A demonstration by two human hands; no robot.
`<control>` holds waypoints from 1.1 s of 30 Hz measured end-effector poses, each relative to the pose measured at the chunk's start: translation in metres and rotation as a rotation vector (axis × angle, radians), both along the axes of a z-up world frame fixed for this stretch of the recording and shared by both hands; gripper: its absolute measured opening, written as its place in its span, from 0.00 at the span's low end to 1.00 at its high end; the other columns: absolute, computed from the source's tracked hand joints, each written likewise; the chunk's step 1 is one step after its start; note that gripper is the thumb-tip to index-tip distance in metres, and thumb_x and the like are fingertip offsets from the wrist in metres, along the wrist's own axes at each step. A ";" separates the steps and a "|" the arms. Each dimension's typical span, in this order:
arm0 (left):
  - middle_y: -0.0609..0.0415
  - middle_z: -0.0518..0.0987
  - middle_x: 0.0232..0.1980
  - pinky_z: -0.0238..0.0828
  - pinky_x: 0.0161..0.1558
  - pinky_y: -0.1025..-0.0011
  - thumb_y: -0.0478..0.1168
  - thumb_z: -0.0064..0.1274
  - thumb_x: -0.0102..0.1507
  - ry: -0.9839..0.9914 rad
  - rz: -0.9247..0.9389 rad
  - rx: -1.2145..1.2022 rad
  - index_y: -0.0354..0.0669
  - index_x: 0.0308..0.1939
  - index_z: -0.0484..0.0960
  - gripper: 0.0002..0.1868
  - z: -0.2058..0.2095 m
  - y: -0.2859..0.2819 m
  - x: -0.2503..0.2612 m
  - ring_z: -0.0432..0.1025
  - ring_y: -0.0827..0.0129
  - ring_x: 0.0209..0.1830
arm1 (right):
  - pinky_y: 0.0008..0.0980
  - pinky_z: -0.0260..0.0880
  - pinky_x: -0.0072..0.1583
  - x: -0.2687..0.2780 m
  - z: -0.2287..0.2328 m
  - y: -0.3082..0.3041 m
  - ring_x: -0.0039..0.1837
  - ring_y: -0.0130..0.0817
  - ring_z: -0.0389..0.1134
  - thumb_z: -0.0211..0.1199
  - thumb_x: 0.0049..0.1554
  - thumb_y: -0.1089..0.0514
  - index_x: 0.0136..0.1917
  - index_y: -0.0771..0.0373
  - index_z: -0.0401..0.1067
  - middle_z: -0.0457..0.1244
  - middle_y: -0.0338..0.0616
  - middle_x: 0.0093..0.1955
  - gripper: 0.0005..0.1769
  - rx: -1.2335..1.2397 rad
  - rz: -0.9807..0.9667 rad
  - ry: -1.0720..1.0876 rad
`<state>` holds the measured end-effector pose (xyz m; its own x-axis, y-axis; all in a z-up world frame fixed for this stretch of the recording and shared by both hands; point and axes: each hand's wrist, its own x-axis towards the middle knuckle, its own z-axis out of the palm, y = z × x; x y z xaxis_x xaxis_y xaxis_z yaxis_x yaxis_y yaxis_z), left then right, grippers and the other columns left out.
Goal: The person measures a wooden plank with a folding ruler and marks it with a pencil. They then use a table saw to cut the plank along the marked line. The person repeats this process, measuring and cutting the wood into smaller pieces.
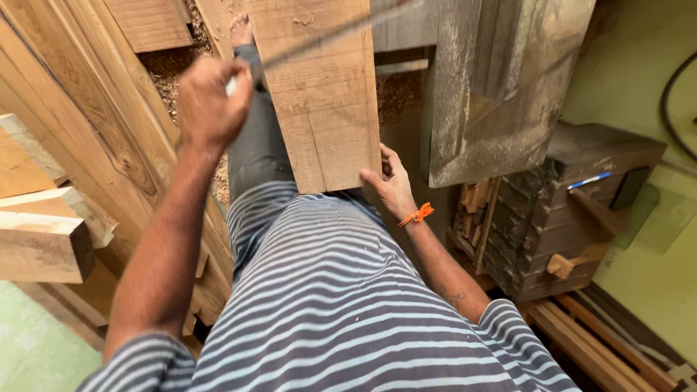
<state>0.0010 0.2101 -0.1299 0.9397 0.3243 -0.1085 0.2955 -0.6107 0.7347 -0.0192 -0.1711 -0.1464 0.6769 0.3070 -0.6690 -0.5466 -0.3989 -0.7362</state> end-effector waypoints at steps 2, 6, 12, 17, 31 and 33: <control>0.48 0.81 0.38 0.75 0.40 0.62 0.36 0.60 0.65 -0.058 -0.060 0.128 0.42 0.42 0.90 0.05 -0.011 0.004 0.012 0.76 0.64 0.37 | 0.40 0.74 0.62 -0.016 0.011 -0.005 0.64 0.39 0.67 0.73 0.52 0.43 0.76 0.65 0.52 0.63 0.57 0.64 0.50 0.027 -0.046 0.113; 0.53 0.80 0.38 0.76 0.40 0.62 0.36 0.60 0.64 -0.084 -0.148 0.255 0.46 0.39 0.90 0.04 -0.031 0.008 0.065 0.75 0.67 0.38 | 0.38 0.73 0.61 0.004 0.037 0.007 0.60 0.39 0.69 0.72 0.55 0.48 0.67 0.63 0.62 0.67 0.50 0.59 0.34 -0.183 0.163 -0.088; 0.55 0.84 0.36 0.75 0.27 0.67 0.35 0.57 0.65 0.155 -0.191 0.188 0.49 0.41 0.90 0.07 -0.037 0.019 0.103 0.77 0.71 0.30 | 0.39 0.77 0.61 0.133 0.049 0.033 0.60 0.43 0.72 0.61 0.66 0.61 0.57 0.65 0.74 0.67 0.55 0.60 0.08 -0.242 0.071 -0.963; 0.54 0.86 0.33 0.76 0.26 0.69 0.35 0.59 0.60 0.031 -0.246 0.245 0.47 0.41 0.92 0.08 -0.033 0.029 0.115 0.78 0.71 0.26 | 0.44 0.72 0.64 0.237 -0.003 0.072 0.65 0.47 0.67 0.65 0.68 0.54 0.63 0.63 0.75 0.67 0.55 0.62 0.14 -0.381 0.265 -0.934; 0.54 0.86 0.35 0.78 0.29 0.63 0.38 0.61 0.62 0.025 -0.234 0.274 0.49 0.42 0.92 0.07 -0.026 0.048 0.127 0.80 0.67 0.28 | 0.34 0.78 0.59 0.226 -0.036 0.100 0.57 0.33 0.69 0.73 0.59 0.48 0.54 0.57 0.76 0.68 0.43 0.52 0.15 -0.454 -0.234 -1.025; 0.55 0.86 0.35 0.79 0.30 0.63 0.38 0.61 0.63 0.018 -0.229 0.282 0.49 0.42 0.92 0.06 -0.026 0.048 0.127 0.80 0.67 0.29 | 0.30 0.80 0.55 0.215 -0.038 0.104 0.54 0.29 0.72 0.70 0.58 0.46 0.53 0.59 0.73 0.70 0.39 0.50 0.17 -0.229 -0.377 -0.553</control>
